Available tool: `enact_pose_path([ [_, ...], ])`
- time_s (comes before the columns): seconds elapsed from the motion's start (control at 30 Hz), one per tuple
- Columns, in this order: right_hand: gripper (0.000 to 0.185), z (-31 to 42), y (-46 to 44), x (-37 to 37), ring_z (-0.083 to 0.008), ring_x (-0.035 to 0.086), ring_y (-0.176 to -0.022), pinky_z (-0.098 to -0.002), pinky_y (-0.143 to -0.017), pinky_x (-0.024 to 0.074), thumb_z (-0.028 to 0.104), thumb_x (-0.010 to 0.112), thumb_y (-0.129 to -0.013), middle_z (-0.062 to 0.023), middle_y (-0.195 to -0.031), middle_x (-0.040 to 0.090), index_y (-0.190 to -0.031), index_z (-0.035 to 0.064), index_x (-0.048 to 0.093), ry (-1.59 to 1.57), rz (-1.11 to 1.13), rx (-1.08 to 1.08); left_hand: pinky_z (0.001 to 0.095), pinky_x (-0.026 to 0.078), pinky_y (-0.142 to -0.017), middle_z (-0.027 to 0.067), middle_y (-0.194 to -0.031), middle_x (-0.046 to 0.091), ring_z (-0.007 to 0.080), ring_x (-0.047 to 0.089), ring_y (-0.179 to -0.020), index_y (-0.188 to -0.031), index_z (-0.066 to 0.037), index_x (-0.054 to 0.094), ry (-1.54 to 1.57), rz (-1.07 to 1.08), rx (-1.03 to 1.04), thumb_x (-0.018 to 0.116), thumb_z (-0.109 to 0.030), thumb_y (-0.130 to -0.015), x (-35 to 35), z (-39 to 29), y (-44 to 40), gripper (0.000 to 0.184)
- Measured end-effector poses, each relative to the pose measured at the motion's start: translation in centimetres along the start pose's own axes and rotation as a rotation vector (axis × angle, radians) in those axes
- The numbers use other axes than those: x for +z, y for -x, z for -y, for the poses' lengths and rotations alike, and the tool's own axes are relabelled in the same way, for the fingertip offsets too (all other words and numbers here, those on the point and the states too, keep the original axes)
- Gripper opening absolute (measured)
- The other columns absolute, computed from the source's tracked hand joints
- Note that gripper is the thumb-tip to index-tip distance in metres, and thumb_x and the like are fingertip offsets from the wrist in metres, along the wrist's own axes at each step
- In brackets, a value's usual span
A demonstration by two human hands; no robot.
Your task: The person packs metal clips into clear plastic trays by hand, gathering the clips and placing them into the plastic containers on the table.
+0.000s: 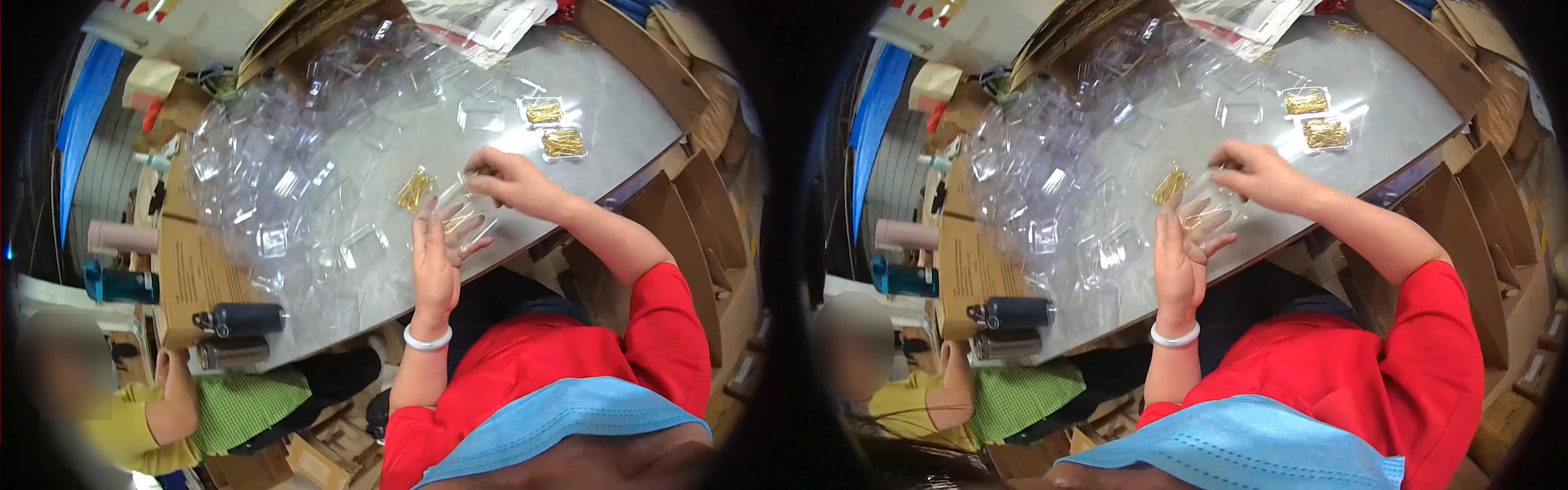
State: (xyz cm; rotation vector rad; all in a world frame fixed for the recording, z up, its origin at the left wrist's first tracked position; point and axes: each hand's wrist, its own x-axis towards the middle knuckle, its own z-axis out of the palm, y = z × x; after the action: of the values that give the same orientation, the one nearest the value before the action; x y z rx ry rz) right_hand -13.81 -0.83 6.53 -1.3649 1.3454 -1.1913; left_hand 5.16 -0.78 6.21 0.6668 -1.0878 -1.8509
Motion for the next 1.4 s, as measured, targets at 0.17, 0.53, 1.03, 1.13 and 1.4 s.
enact_pose_path([
  [0.17, 0.027, -1.7, -0.8, -10.3, -0.0055, 0.049, -0.059, -0.0225, -0.050, 0.0403, 0.019, 0.059, -0.090, -0.0003, -0.076, 0.055, -0.111, 0.0017, 0.057, 0.055, -0.401, 0.049, 0.0461, 0.052, -0.086, 0.0243, -0.132, 0.041, 0.0385, 0.056, -0.110, -0.139, -0.001, 0.028, -0.054, 0.046, -0.025, 0.034, -0.037, -0.101, -0.8, 0.0, 0.4, 0.052],
  [0.53, 0.033, -10.4, -1.4, -28.5, -0.0154, 0.058, -0.066, -0.0310, -0.056, 0.0477, 0.028, 0.063, -0.088, -0.0068, -0.081, 0.061, -0.106, 0.0009, 0.063, 0.417, -0.601, 0.277, 0.0410, 0.054, -0.083, 0.0227, -0.116, 0.052, 0.0316, 0.061, -0.099, -0.124, 0.004, 0.041, -0.107, -0.174, 0.084, 0.039, -0.025, -0.101, -3.9, 0.6, 1.3, 0.037],
  [1.03, 0.021, -9.9, -20.6, -22.8, -0.0240, 0.065, -0.058, -0.0363, -0.054, 0.0548, 0.015, 0.059, -0.084, -0.0146, -0.079, 0.067, -0.098, 0.0036, 0.068, 0.360, -0.634, 0.412, 0.0412, 0.053, -0.085, 0.0223, -0.114, 0.053, 0.0303, 0.061, -0.096, -0.122, 0.005, 0.042, -0.247, -0.294, 0.184, 0.037, -0.020, -0.102, -5.9, 0.8, 1.5, 0.032],
  [1.13, 0.018, -9.4, -21.4, -21.8, -0.0154, 0.060, -0.050, -0.0294, -0.049, 0.0535, 0.012, 0.063, -0.082, -0.0075, -0.071, 0.064, -0.096, 0.0008, 0.067, 0.230, -0.612, 0.446, 0.0407, 0.053, -0.085, 0.0219, -0.112, 0.054, 0.0297, 0.061, -0.096, -0.121, 0.004, 0.043, -0.243, -0.308, 0.175, 0.038, -0.019, -0.102, -6.5, 0.7, 1.5, 0.031],
  [1.4, 0.015, -8.1, -19.0, -23.8, -0.0142, 0.059, -0.062, -0.0275, -0.059, 0.0549, 0.006, 0.060, -0.087, -0.0064, -0.075, 0.058, -0.096, -0.0052, 0.059, 0.009, -0.545, 0.244, 0.0408, 0.052, -0.086, 0.0195, -0.111, 0.056, 0.0290, 0.061, -0.098, -0.119, 0.005, 0.046, -0.221, -0.256, 0.193, 0.041, -0.012, -0.099, -6.2, 0.2, 1.1, 0.026],
])
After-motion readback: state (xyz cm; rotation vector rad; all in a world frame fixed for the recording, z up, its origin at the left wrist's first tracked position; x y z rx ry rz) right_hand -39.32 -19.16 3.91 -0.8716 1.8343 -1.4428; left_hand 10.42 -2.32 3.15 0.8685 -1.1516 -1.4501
